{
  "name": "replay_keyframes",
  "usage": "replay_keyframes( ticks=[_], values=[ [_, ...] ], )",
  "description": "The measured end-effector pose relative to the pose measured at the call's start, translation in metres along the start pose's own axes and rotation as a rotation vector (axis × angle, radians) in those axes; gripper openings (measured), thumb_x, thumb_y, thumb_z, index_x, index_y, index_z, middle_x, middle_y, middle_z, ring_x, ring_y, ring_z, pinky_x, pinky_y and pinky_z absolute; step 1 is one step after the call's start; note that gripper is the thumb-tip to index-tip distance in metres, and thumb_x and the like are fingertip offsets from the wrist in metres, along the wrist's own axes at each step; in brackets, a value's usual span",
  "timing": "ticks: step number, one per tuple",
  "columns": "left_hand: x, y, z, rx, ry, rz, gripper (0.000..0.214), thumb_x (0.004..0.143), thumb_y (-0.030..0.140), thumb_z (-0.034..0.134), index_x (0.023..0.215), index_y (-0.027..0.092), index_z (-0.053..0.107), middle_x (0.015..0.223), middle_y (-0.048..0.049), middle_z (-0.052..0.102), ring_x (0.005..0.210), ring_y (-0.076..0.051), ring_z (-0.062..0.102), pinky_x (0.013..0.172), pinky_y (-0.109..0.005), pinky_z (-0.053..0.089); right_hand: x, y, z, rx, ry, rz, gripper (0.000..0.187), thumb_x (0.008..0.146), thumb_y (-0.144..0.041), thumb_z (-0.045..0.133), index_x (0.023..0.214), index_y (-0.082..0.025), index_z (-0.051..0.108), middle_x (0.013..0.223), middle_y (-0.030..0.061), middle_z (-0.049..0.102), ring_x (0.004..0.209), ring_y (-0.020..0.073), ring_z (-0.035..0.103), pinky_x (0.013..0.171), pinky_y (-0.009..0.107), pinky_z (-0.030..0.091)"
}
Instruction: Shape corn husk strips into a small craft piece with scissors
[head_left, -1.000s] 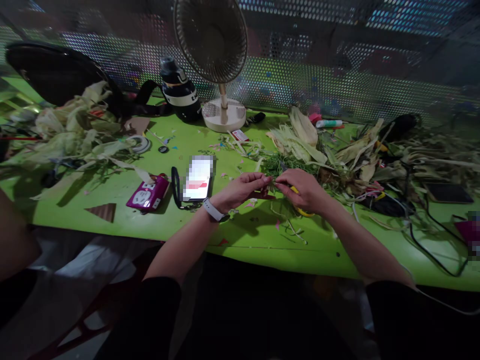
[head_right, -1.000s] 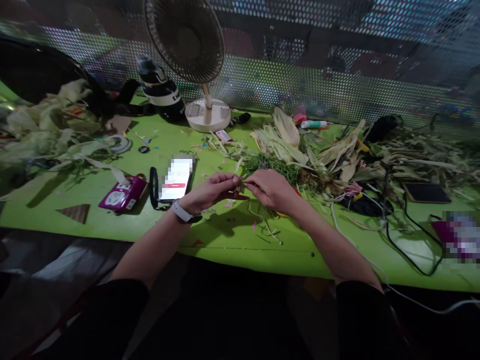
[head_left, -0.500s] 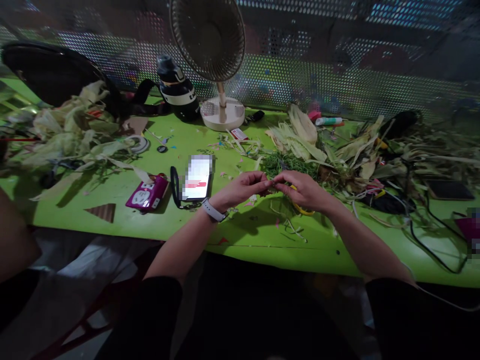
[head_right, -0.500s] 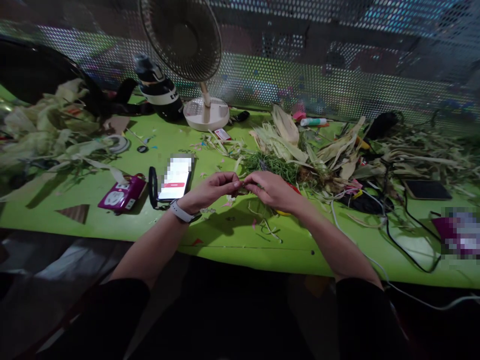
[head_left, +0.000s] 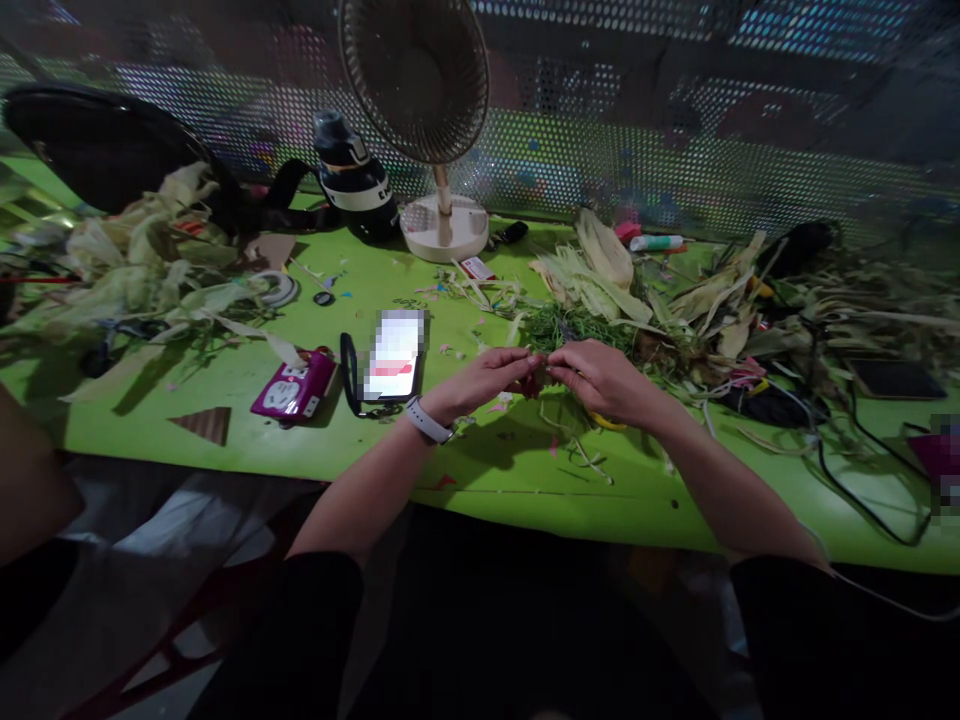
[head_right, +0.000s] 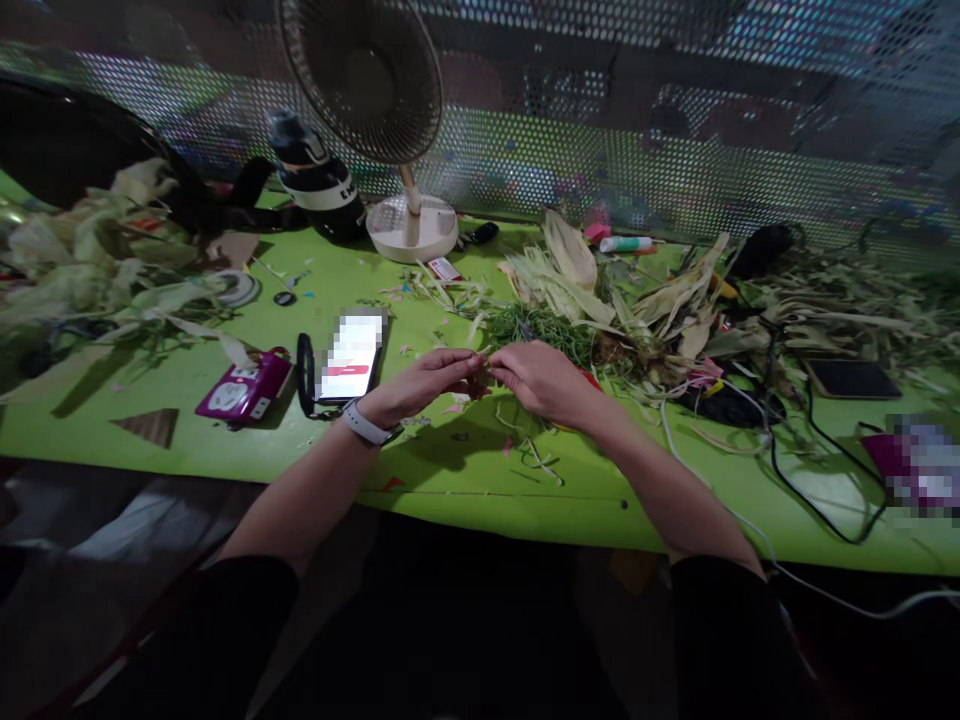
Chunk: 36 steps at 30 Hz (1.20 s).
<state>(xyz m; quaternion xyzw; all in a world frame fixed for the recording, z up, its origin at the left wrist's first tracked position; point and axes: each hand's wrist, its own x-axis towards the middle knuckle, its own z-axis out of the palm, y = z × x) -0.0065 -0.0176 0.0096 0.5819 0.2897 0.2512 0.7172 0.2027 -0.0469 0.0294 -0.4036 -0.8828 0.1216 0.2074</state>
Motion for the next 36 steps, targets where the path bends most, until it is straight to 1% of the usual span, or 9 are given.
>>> replay_keyframes(
  ticks=[3,7,12,17,20,25,30,33,36],
  values=[
    [0.0005,0.0003,0.0001,0.076,0.006,0.045,0.043,0.084,0.056,0.060,0.081,0.014,0.064,0.075,-0.0023,0.062,0.072,-0.011,0.058,0.077,-0.030,0.048,0.0001,-0.0010,-0.0003,-0.005,-0.019,0.014,0.022,0.098,-0.029,0.045,0.099,-0.018,0.064,0.087,0.0092,0.071,0.077,0.0206,0.061,0.072,0.033,0.040],
    [0.0048,-0.0053,-0.0005,0.121,0.033,0.068,0.043,0.080,0.057,0.065,0.082,0.014,0.065,0.071,-0.0010,0.062,0.068,-0.010,0.056,0.072,-0.027,0.046,0.0001,-0.0016,0.0008,-0.008,-0.010,0.031,0.023,0.098,-0.032,0.046,0.099,-0.019,0.065,0.089,0.0085,0.072,0.078,0.0195,0.062,0.072,0.032,0.040],
    [0.0060,-0.0085,0.0019,-0.059,0.059,-0.014,0.037,0.079,0.050,0.071,0.083,0.014,0.065,0.073,0.0004,0.062,0.069,-0.008,0.057,0.074,-0.026,0.048,0.0003,0.0018,0.0031,-0.054,0.043,-0.028,0.025,0.098,-0.031,0.045,0.100,-0.020,0.067,0.088,0.0084,0.073,0.079,0.0200,0.063,0.073,0.034,0.041],
    [0.0010,-0.0030,0.0023,-0.301,0.068,-0.096,0.026,0.080,0.036,0.073,0.082,0.013,0.063,0.073,0.0018,0.060,0.071,-0.008,0.058,0.087,-0.034,0.053,-0.0004,0.0059,0.0053,-0.053,0.097,-0.105,0.023,0.095,-0.025,0.048,0.100,-0.022,0.071,0.094,0.0083,0.075,0.084,0.0207,0.066,0.079,0.037,0.044],
    [-0.0008,-0.0006,-0.0002,-0.319,0.035,-0.095,0.025,0.079,0.035,0.074,0.081,0.013,0.062,0.074,0.0022,0.058,0.073,-0.008,0.057,0.092,-0.037,0.053,-0.0011,0.0042,0.0048,0.016,0.159,-0.085,0.024,0.093,-0.025,0.051,0.104,-0.022,0.072,0.095,0.0081,0.076,0.087,0.0212,0.067,0.080,0.038,0.047],
    [-0.0006,0.0004,-0.0011,-0.220,0.017,-0.026,0.028,0.075,0.035,0.077,0.081,0.013,0.060,0.077,0.0034,0.056,0.075,-0.007,0.057,0.092,-0.034,0.051,-0.0002,-0.0010,-0.0016,0.209,0.170,0.033,0.022,0.092,-0.027,0.052,0.098,-0.019,0.072,0.091,0.0069,0.075,0.079,0.0176,0.067,0.073,0.031,0.049],
    [0.0019,-0.0010,-0.0003,0.093,0.078,0.090,0.026,0.080,0.036,0.072,0.080,0.013,0.059,0.072,0.0017,0.056,0.068,-0.007,0.051,0.066,-0.023,0.042,0.0016,-0.0001,-0.0028,0.300,0.103,0.146,0.023,0.093,-0.034,0.053,0.088,-0.017,0.067,0.080,0.0043,0.071,0.071,0.0143,0.062,0.067,0.027,0.045],
    [0.0021,-0.0008,-0.0014,0.256,0.118,0.153,0.027,0.082,0.038,0.069,0.078,0.014,0.058,0.069,0.0021,0.054,0.064,-0.007,0.046,0.060,-0.022,0.037,0.0019,0.0017,-0.0015,0.319,0.054,0.168,0.023,0.094,-0.036,0.053,0.088,-0.017,0.064,0.078,0.0032,0.069,0.068,0.0134,0.059,0.065,0.025,0.044],
    [0.0007,0.0004,-0.0027,0.290,0.092,0.165,0.027,0.081,0.039,0.070,0.080,0.014,0.060,0.071,0.0012,0.056,0.067,-0.008,0.050,0.063,-0.023,0.040,0.0016,0.0033,0.0003,0.270,0.053,0.124,0.021,0.095,-0.034,0.051,0.088,-0.017,0.062,0.078,0.0030,0.067,0.068,0.0133,0.059,0.065,0.025,0.043]
  ],
)
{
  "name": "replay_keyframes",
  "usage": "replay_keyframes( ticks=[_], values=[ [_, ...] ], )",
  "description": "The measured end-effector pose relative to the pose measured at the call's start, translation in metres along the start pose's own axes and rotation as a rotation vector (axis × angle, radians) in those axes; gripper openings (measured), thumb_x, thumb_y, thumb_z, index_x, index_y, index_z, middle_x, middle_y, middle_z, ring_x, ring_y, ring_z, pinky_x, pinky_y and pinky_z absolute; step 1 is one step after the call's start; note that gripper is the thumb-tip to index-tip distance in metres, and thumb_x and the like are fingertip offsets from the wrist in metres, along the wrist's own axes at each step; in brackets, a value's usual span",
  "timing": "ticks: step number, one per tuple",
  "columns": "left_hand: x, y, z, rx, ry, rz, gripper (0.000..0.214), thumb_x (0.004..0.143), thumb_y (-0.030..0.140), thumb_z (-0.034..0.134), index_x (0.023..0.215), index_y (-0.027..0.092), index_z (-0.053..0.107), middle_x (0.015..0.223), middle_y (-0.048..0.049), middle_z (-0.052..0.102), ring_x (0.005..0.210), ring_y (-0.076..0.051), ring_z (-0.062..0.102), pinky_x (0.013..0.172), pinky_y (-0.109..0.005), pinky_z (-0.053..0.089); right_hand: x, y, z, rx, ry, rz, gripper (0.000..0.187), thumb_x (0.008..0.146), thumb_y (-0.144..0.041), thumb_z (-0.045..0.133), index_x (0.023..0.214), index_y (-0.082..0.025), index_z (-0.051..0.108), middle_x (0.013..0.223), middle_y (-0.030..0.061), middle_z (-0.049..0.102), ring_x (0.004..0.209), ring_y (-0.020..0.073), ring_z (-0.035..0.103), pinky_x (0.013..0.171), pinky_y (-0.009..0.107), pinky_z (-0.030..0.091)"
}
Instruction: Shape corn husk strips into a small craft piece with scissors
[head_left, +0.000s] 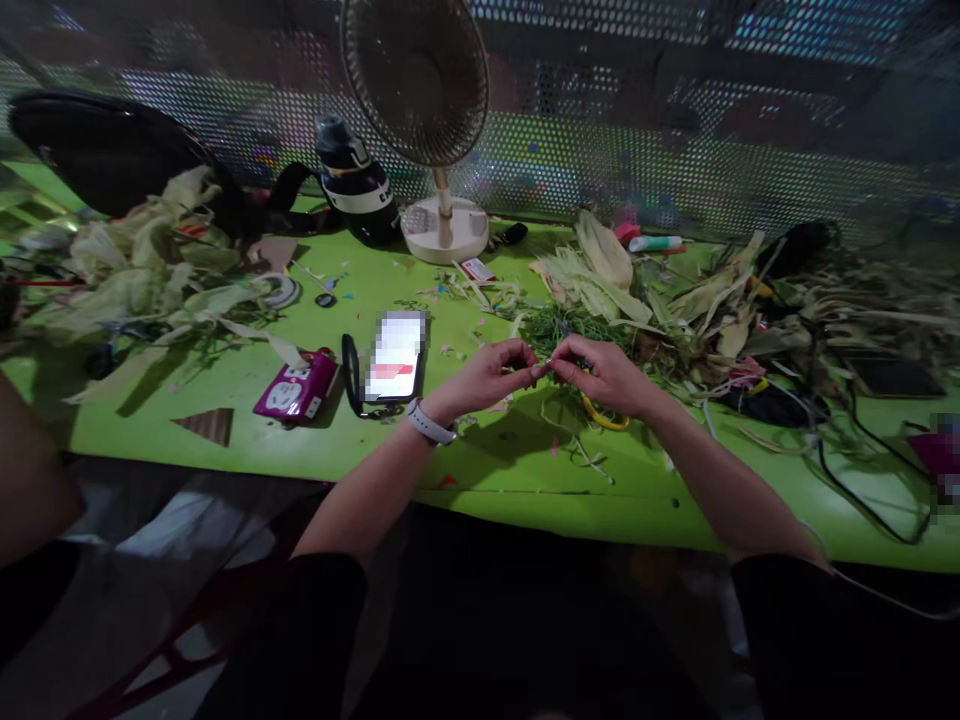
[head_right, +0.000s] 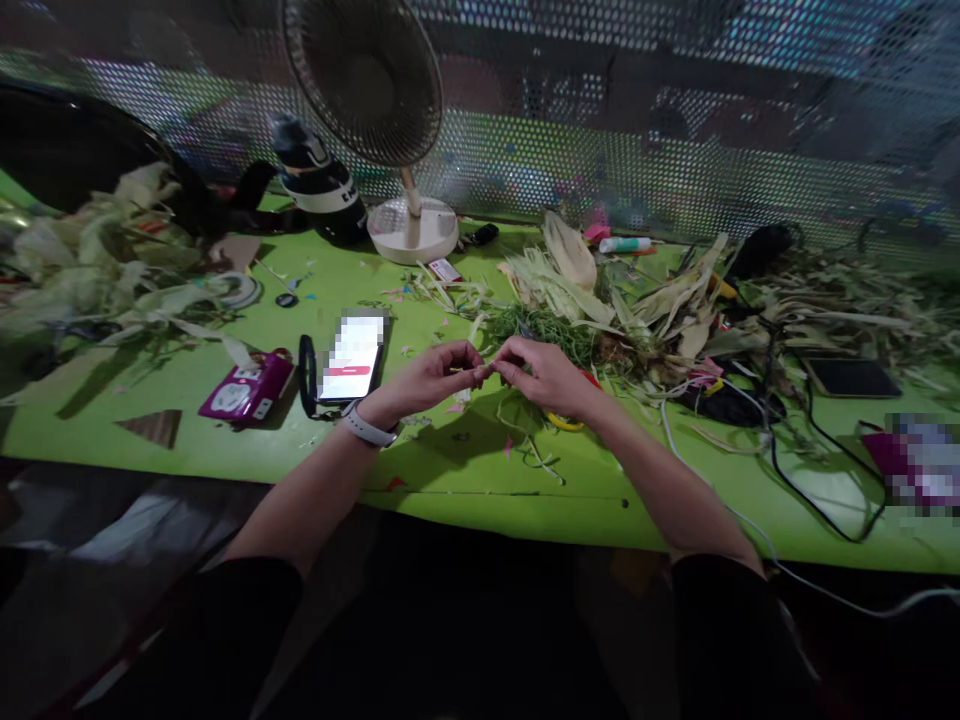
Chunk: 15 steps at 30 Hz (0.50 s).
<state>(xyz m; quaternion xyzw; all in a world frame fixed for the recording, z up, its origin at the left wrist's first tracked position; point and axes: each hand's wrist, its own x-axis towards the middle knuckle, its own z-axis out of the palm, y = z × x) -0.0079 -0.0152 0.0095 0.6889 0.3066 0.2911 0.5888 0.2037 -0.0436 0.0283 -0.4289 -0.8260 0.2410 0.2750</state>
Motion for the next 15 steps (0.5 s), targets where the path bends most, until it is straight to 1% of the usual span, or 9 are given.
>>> replay_keyframes(
  ticks=[1,4,7,9,11,13,15],
  values=[
    [-0.001,0.000,0.000,-0.046,-0.034,-0.020,0.027,0.081,0.039,0.070,0.083,0.014,0.061,0.074,0.0003,0.059,0.070,-0.009,0.053,0.066,-0.023,0.043,0.000,0.001,0.001,-0.034,0.011,-0.037,0.020,0.096,-0.033,0.051,0.089,-0.017,0.062,0.079,0.0033,0.067,0.069,0.0134,0.059,0.065,0.025,0.043],
    [-0.002,0.002,-0.002,-0.278,-0.127,-0.112,0.027,0.082,0.039,0.068,0.090,0.014,0.063,0.083,-0.0031,0.065,0.079,-0.012,0.062,0.080,-0.029,0.051,-0.001,0.005,0.003,-0.165,0.063,-0.186,0.022,0.099,-0.032,0.047,0.090,-0.018,0.062,0.080,0.0041,0.067,0.071,0.0142,0.059,0.066,0.025,0.044],
    [-0.003,0.002,-0.003,-0.427,-0.157,-0.173,0.027,0.085,0.040,0.066,0.090,0.014,0.065,0.088,-0.0061,0.068,0.080,-0.013,0.065,0.083,-0.033,0.054,-0.002,0.008,0.004,-0.310,0.112,-0.337,0.023,0.100,-0.030,0.044,0.093,-0.020,0.063,0.080,0.0045,0.067,0.074,0.0155,0.059,0.069,0.027,0.045],
    [-0.004,0.003,-0.004,-0.459,-0.188,-0.200,0.028,0.086,0.040,0.066,0.089,0.013,0.065,0.085,-0.0062,0.068,0.077,-0.013,0.065,0.081,-0.033,0.055,-0.003,0.010,0.005,-0.387,0.130,-0.412,0.023,0.100,-0.024,0.042,0.096,-0.021,0.064,0.085,0.0052,0.069,0.078,0.0162,0.061,0.072,0.028,0.046],
    [-0.004,0.003,-0.004,-0.465,-0.223,-0.216,0.027,0.085,0.040,0.068,0.087,0.013,0.064,0.077,-0.0038,0.067,0.069,-0.010,0.063,0.073,-0.029,0.056,-0.004,0.011,0.006,-0.414,0.148,-0.452,0.024,0.099,-0.021,0.041,0.099,-0.022,0.066,0.088,0.0050,0.071,0.081,0.0161,0.062,0.073,0.029,0.047],
    [-0.004,0.003,-0.004,-0.457,-0.234,-0.214,0.026,0.084,0.039,0.070,0.086,0.014,0.062,0.071,-0.0013,0.066,0.059,-0.007,0.060,0.063,-0.024,0.053,-0.005,0.011,0.006,-0.391,0.178,-0.444,0.023,0.099,-0.024,0.044,0.102,-0.023,0.067,0.089,0.0043,0.071,0.081,0.0159,0.063,0.074,0.029,0.048],
    [-0.003,0.003,-0.004,-0.428,-0.210,-0.189,0.027,0.082,0.039,0.071,0.085,0.015,0.060,0.072,-0.0008,0.067,0.057,-0.007,0.060,0.056,-0.020,0.051,-0.006,0.010,0.006,-0.348,0.213,-0.401,0.022,0.098,-0.030,0.048,0.104,-0.023,0.067,0.088,0.0045,0.072,0.081,0.0162,0.064,0.074,0.029,0.049]
  ],
)
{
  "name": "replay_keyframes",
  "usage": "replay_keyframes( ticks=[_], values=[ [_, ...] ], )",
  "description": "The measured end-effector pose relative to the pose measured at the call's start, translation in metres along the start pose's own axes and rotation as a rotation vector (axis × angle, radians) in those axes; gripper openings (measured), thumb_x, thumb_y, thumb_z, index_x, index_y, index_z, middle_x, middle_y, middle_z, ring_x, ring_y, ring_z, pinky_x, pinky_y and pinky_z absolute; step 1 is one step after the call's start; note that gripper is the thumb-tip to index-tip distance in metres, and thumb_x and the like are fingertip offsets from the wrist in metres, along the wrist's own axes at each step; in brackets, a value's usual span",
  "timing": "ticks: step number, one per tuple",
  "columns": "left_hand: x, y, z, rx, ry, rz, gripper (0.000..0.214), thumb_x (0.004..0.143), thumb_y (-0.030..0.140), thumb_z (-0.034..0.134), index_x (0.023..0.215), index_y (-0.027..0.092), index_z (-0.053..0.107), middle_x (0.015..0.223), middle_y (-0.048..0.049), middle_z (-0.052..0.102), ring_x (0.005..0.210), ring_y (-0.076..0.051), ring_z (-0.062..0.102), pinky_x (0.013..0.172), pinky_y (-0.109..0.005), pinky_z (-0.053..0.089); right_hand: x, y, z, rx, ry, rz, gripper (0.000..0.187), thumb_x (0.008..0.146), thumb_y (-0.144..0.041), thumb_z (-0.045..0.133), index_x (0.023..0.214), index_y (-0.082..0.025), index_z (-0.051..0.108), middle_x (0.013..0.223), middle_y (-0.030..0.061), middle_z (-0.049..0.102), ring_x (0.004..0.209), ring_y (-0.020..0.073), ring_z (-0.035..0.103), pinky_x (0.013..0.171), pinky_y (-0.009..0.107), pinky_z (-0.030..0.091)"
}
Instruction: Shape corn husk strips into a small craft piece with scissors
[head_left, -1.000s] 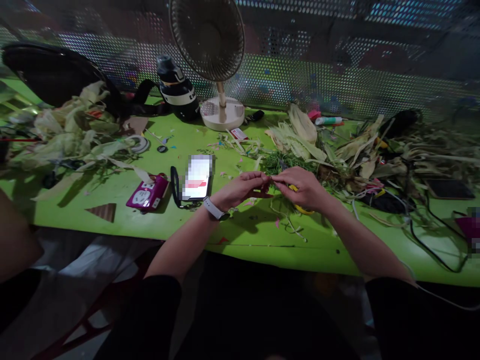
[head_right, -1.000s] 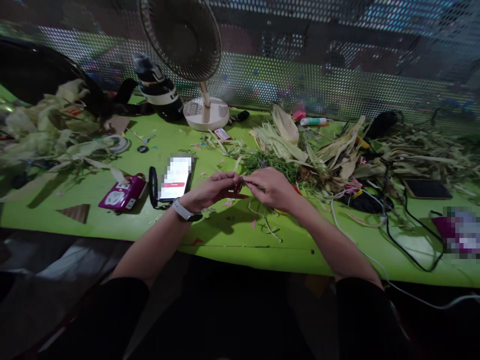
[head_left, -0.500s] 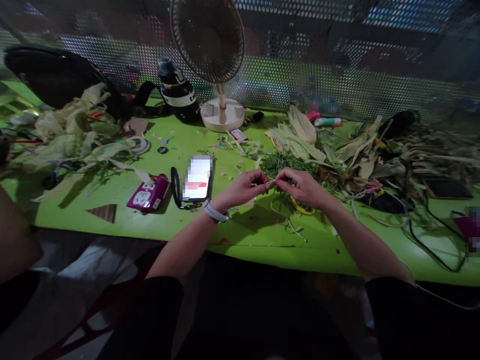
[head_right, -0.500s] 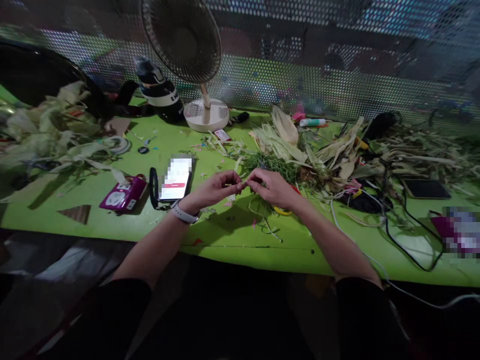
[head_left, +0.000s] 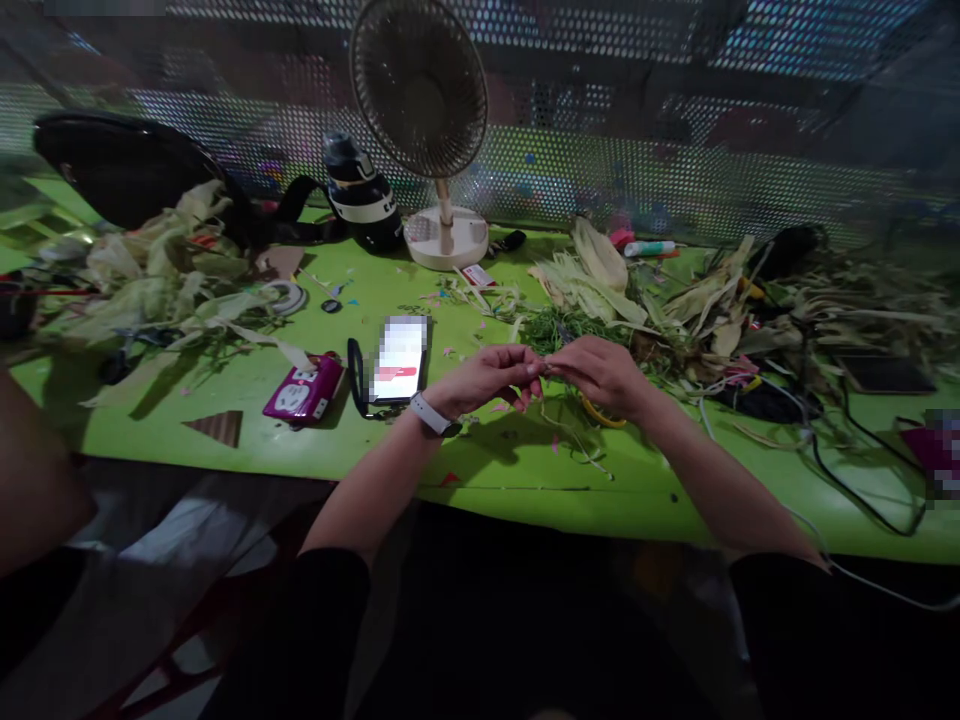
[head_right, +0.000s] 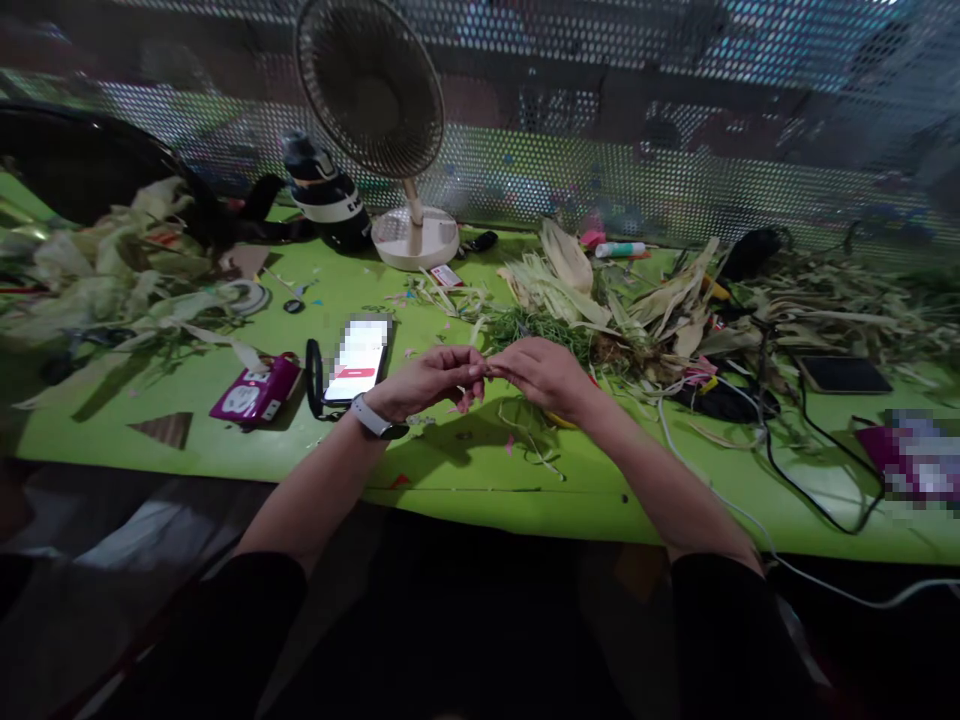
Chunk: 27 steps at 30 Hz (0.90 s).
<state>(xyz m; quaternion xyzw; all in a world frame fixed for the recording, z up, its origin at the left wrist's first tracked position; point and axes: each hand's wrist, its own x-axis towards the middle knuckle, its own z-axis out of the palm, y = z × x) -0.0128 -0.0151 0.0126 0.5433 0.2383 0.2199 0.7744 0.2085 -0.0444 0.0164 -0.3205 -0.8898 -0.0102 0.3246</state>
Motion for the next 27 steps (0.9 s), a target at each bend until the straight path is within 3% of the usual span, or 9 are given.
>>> replay_keyframes(
  ticks=[4,6,8,11,15,19,27],
  values=[
    [0.004,-0.003,0.000,0.120,0.082,0.098,0.031,0.079,0.043,0.073,0.084,0.016,0.059,0.078,-0.0032,0.071,0.067,-0.010,0.067,0.054,-0.019,0.052,-0.006,-0.003,-0.011,-0.028,-0.035,0.253,0.026,0.096,-0.036,0.049,0.103,-0.018,0.068,0.091,0.0080,0.072,0.083,0.0182,0.064,0.076,0.029,0.048],
    [0.006,-0.005,0.000,0.171,0.123,0.147,0.032,0.077,0.044,0.074,0.082,0.016,0.059,0.079,-0.0042,0.071,0.067,-0.011,0.067,0.052,-0.019,0.051,-0.013,-0.004,-0.019,-0.106,-0.191,0.444,0.026,0.094,-0.034,0.048,0.094,-0.017,0.068,0.088,0.0081,0.070,0.079,0.0187,0.063,0.072,0.029,0.046],
    [0.008,-0.005,0.000,0.201,0.173,0.187,0.032,0.077,0.044,0.074,0.081,0.016,0.059,0.080,-0.0047,0.071,0.066,-0.011,0.066,0.050,-0.019,0.050,-0.020,-0.004,-0.025,-0.202,-0.434,0.623,0.023,0.089,-0.034,0.050,0.088,-0.017,0.067,0.085,0.0076,0.069,0.074,0.0191,0.061,0.064,0.029,0.041],
    [0.009,-0.006,0.001,0.221,0.254,0.229,0.033,0.075,0.044,0.075,0.081,0.016,0.060,0.078,-0.0045,0.071,0.064,-0.010,0.065,0.050,-0.019,0.050,-0.027,-0.007,-0.028,-0.292,-0.685,0.761,0.026,0.083,-0.038,0.054,0.093,-0.017,0.064,0.092,0.0092,0.068,0.076,0.0210,0.061,0.058,0.028,0.036],
    [0.010,-0.007,0.001,0.216,0.315,0.258,0.035,0.074,0.047,0.076,0.081,0.015,0.061,0.077,-0.0037,0.070,0.062,-0.009,0.063,0.048,-0.018,0.049,-0.031,-0.011,-0.024,-0.329,-0.686,0.824,0.040,0.079,-0.039,0.055,0.110,-0.014,0.058,0.108,0.0142,0.065,0.089,0.0256,0.062,0.062,0.030,0.039],
    [0.011,-0.008,-0.001,0.209,0.355,0.253,0.034,0.075,0.047,0.075,0.081,0.017,0.062,0.077,-0.0032,0.069,0.061,-0.008,0.062,0.048,-0.018,0.048,-0.033,-0.015,-0.024,-0.360,-0.691,0.821,0.045,0.080,-0.040,0.054,0.114,-0.011,0.056,0.113,0.0183,0.063,0.098,0.0308,0.062,0.068,0.033,0.044],
    [0.009,-0.005,0.000,0.061,0.415,0.217,0.027,0.073,0.040,0.078,0.080,0.018,0.063,0.074,-0.0009,0.068,0.061,-0.007,0.059,0.050,-0.017,0.044,-0.033,-0.014,-0.026,-0.384,-0.756,0.999,0.038,0.081,-0.035,0.058,0.110,-0.011,0.052,0.090,0.0156,0.068,0.077,0.0262,0.067,0.060,0.029,0.041]
  ],
)
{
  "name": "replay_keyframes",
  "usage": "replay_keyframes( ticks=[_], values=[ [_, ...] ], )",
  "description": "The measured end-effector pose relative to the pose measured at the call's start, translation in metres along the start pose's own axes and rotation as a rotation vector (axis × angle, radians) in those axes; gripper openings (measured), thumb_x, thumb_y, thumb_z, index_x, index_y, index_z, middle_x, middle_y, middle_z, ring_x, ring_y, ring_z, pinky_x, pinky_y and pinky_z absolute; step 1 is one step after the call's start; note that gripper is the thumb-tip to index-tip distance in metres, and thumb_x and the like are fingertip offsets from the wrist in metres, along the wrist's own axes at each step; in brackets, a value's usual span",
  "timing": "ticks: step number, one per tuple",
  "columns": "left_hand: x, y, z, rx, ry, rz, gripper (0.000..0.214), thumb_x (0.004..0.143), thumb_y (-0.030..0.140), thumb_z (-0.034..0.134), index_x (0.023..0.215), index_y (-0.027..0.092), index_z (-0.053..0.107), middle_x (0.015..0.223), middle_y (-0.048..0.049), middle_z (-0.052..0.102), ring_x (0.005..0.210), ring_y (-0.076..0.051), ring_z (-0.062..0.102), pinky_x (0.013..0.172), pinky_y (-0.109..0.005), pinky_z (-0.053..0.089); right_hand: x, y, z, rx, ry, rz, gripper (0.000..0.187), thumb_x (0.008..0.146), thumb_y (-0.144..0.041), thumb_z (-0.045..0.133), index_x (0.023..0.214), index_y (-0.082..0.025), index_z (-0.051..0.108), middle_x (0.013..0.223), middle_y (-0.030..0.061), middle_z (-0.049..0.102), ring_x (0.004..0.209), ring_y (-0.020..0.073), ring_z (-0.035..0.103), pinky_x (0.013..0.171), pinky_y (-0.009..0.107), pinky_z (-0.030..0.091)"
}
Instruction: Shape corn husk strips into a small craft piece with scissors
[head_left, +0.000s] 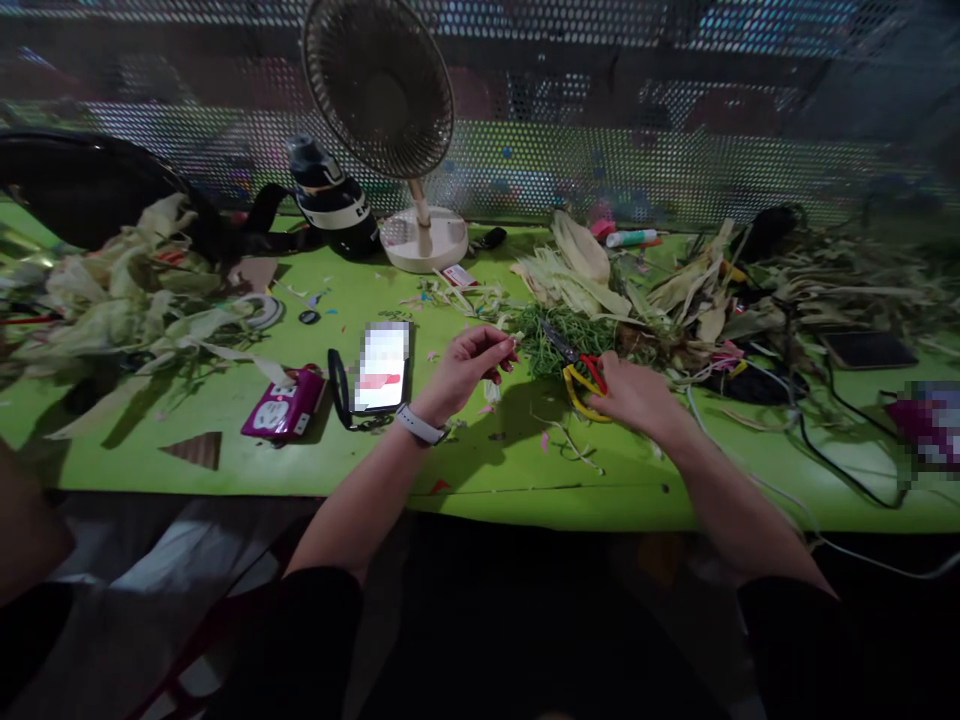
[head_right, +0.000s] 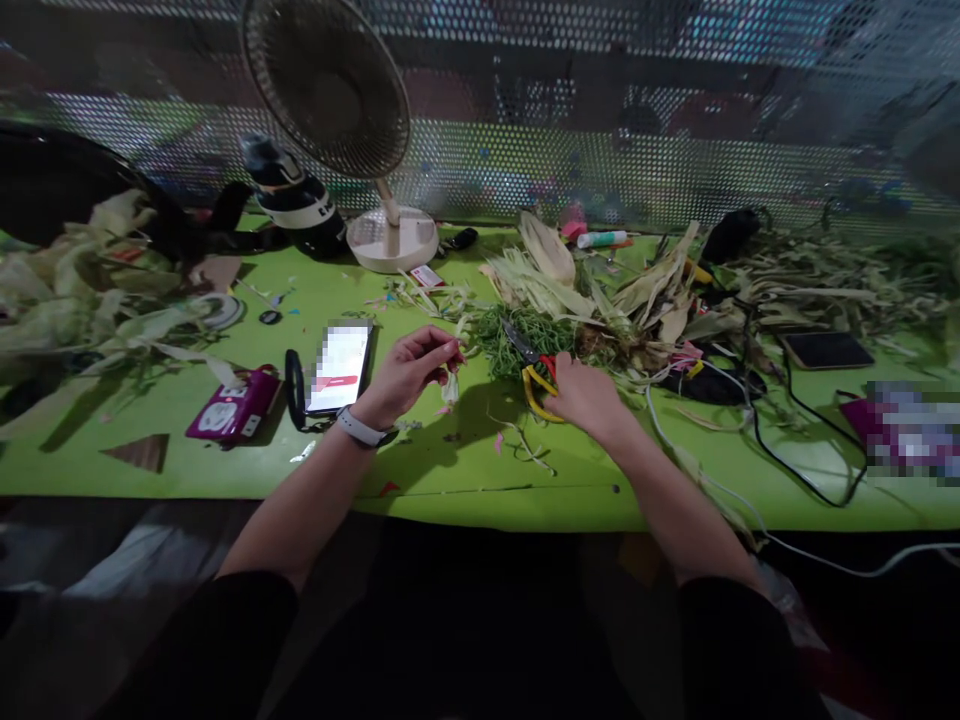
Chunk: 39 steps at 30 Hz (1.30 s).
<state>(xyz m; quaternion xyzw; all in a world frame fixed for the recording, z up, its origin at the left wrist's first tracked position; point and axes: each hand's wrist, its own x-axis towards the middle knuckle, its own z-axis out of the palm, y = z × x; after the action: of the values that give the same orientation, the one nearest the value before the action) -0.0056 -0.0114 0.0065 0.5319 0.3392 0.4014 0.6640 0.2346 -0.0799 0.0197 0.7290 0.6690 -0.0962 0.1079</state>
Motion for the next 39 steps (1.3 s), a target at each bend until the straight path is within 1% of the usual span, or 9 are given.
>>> replay_keyframes(
  ticks=[3,7,11,14,18,23,29,35,39],
  values=[
    [0.000,0.000,0.000,-0.089,-0.003,-0.052,0.027,0.071,0.039,0.080,0.081,0.018,0.065,0.075,-0.0001,0.068,0.064,-0.007,0.060,0.050,-0.016,0.044,0.009,0.006,0.003,0.069,-0.010,-0.018,0.036,0.076,-0.034,0.061,0.105,-0.013,0.053,0.085,0.0127,0.068,0.072,0.0241,0.065,0.057,0.028,0.038],
    [0.000,-0.001,0.000,-0.120,0.009,-0.063,0.028,0.069,0.038,0.081,0.083,0.017,0.067,0.076,-0.0009,0.069,0.064,-0.007,0.060,0.051,-0.016,0.043,0.023,0.021,0.009,0.234,-0.031,-0.017,0.025,0.072,-0.037,0.061,0.088,-0.019,0.055,0.080,0.0080,0.067,0.069,0.0215,0.062,0.056,0.028,0.039],
    [0.001,0.000,0.001,-0.150,0.047,-0.044,0.029,0.070,0.037,0.081,0.083,0.016,0.067,0.074,-0.0004,0.068,0.061,-0.006,0.057,0.052,-0.016,0.042,0.024,0.030,0.008,0.719,-0.110,0.021,0.021,0.070,-0.036,0.060,0.082,-0.021,0.050,0.070,0.0012,0.062,0.062,0.0173,0.061,0.056,0.028,0.045],
    [0.000,0.001,0.001,-0.184,0.063,-0.022,0.030,0.069,0.038,0.082,0.083,0.016,0.067,0.072,0.0002,0.067,0.059,-0.005,0.056,0.052,-0.016,0.041,0.016,0.028,0.002,1.021,-0.186,-0.012,0.037,0.067,-0.049,0.065,0.084,-0.023,0.044,0.066,-0.0041,0.055,0.054,0.0144,0.056,0.052,0.029,0.047],
    [-0.001,0.002,0.002,-0.218,0.090,0.009,0.031,0.069,0.038,0.082,0.083,0.016,0.066,0.071,0.0018,0.066,0.059,-0.004,0.056,0.052,-0.015,0.040,0.004,0.018,-0.004,0.963,-0.166,-0.172,0.051,0.064,-0.064,0.068,0.083,-0.023,0.045,0.069,-0.0041,0.051,0.057,0.0120,0.050,0.054,0.027,0.045],
    [-0.002,-0.001,0.007,-0.227,0.100,0.028,0.028,0.072,0.037,0.080,0.083,0.016,0.065,0.072,0.0018,0.065,0.060,-0.004,0.056,0.054,-0.016,0.043,-0.009,0.003,-0.001,0.897,-0.131,-0.375,0.051,0.072,-0.068,0.061,0.088,-0.022,0.045,0.073,-0.0034,0.049,0.062,0.0116,0.044,0.058,0.027,0.043],
    [-0.004,-0.004,0.012,-0.255,0.109,0.020,0.024,0.076,0.034,0.078,0.085,0.017,0.064,0.072,0.0019,0.066,0.060,-0.005,0.057,0.055,-0.016,0.045,-0.018,-0.009,0.004,0.764,-0.094,-0.366,0.043,0.077,-0.059,0.062,0.092,-0.024,0.043,0.071,-0.0043,0.048,0.061,0.0132,0.043,0.056,0.026,0.037],
    [-0.004,-0.005,0.014,-0.235,0.103,0.014,0.023,0.076,0.034,0.078,0.084,0.017,0.064,0.071,0.0023,0.065,0.060,-0.005,0.057,0.054,-0.017,0.045,-0.018,-0.011,0.006,0.763,-0.102,-0.347,0.040,0.077,-0.057,0.060,0.093,-0.024,0.043,0.072,-0.0033,0.051,0.062,0.0142,0.044,0.057,0.028,0.037],
    [-0.005,-0.006,0.015,-0.228,0.078,0.027,0.024,0.076,0.035,0.078,0.084,0.017,0.064,0.071,0.0021,0.065,0.058,-0.005,0.055,0.055,-0.018,0.045,-0.019,-0.013,0.004,0.763,-0.075,-0.369,0.040,0.077,-0.059,0.059,0.086,-0.024,0.040,0.068,-0.0041,0.048,0.059,0.0139,0.041,0.056,0.027,0.034]
  ],
)
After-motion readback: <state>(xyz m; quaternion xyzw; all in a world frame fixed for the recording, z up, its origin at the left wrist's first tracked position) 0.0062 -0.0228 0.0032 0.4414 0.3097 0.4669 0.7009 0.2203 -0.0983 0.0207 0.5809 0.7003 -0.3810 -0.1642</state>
